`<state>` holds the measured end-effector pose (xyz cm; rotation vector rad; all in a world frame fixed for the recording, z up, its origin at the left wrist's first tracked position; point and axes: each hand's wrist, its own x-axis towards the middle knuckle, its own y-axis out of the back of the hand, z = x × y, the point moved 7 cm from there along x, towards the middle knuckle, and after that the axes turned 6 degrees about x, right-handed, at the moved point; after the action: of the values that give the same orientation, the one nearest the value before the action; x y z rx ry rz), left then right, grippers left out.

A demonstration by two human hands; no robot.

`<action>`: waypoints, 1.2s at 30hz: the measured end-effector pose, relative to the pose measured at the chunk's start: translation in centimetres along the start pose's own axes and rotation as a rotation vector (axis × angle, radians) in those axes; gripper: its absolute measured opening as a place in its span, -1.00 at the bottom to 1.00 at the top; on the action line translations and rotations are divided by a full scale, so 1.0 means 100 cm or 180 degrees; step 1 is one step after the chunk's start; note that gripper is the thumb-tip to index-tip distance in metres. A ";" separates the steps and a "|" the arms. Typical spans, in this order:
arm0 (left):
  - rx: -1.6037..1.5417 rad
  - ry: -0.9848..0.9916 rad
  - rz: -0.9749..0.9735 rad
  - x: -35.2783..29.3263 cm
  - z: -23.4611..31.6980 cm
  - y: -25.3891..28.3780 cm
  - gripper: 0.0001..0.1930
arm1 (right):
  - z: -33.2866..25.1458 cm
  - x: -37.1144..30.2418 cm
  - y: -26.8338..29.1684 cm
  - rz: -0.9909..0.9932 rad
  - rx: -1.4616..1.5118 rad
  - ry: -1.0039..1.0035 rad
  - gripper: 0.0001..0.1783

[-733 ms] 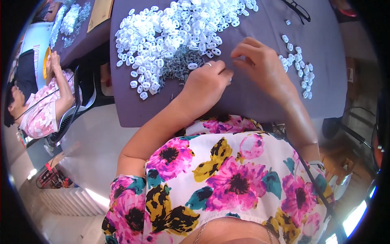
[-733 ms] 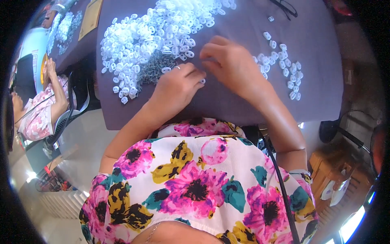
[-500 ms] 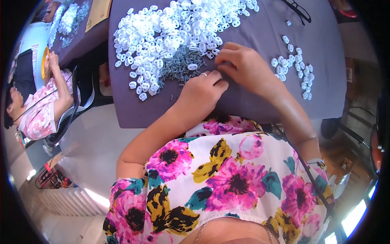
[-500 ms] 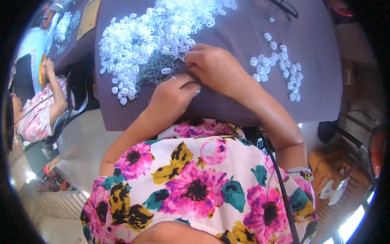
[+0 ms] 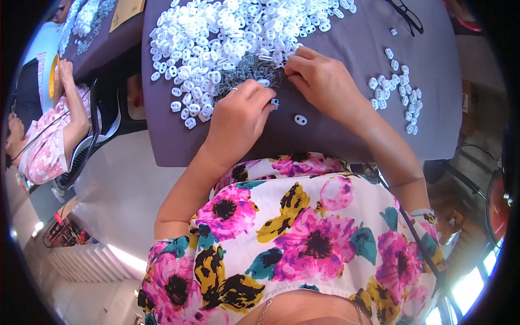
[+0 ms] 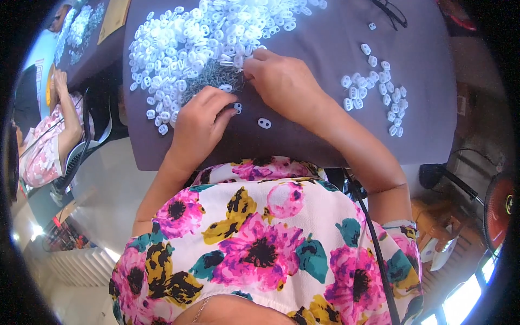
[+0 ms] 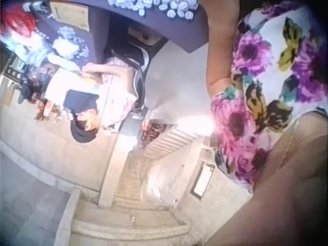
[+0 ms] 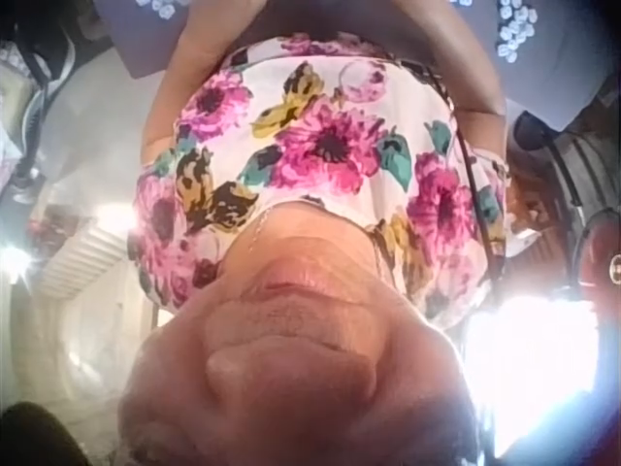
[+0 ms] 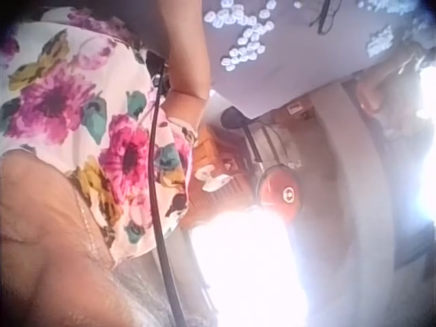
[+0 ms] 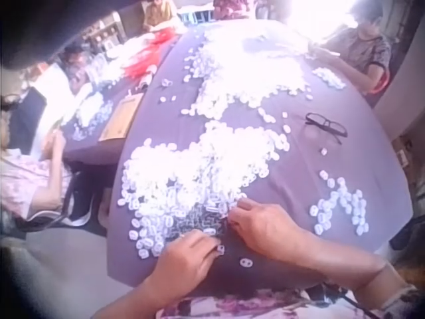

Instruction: The person assembles plastic cord locks by fitting springs and inner pieces into plastic housings by hand, then placing the assembled cord locks onto the table.

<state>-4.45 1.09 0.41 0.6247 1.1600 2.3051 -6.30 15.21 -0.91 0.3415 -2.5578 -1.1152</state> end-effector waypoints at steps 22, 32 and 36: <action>-0.2604 0.1316 0.0025 0.011 -0.013 -0.020 -0.94 | -0.005 -0.032 -0.004 -0.0183 0.2716 -0.1244 -0.84; 0.0524 -0.0204 0.0058 0.033 0.010 -0.006 -0.82 | 0.005 -0.030 0.009 0.0390 0.1943 -0.0704 -0.87; 0.0679 -0.0150 -0.0303 0.037 0.011 -0.014 -0.84 | 0.003 -0.032 0.016 0.0423 0.1441 -0.0462 -0.88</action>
<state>-6.37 4.71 0.51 0.6809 1.3938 2.0934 -3.61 17.51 -0.56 0.1953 -2.9005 -0.5224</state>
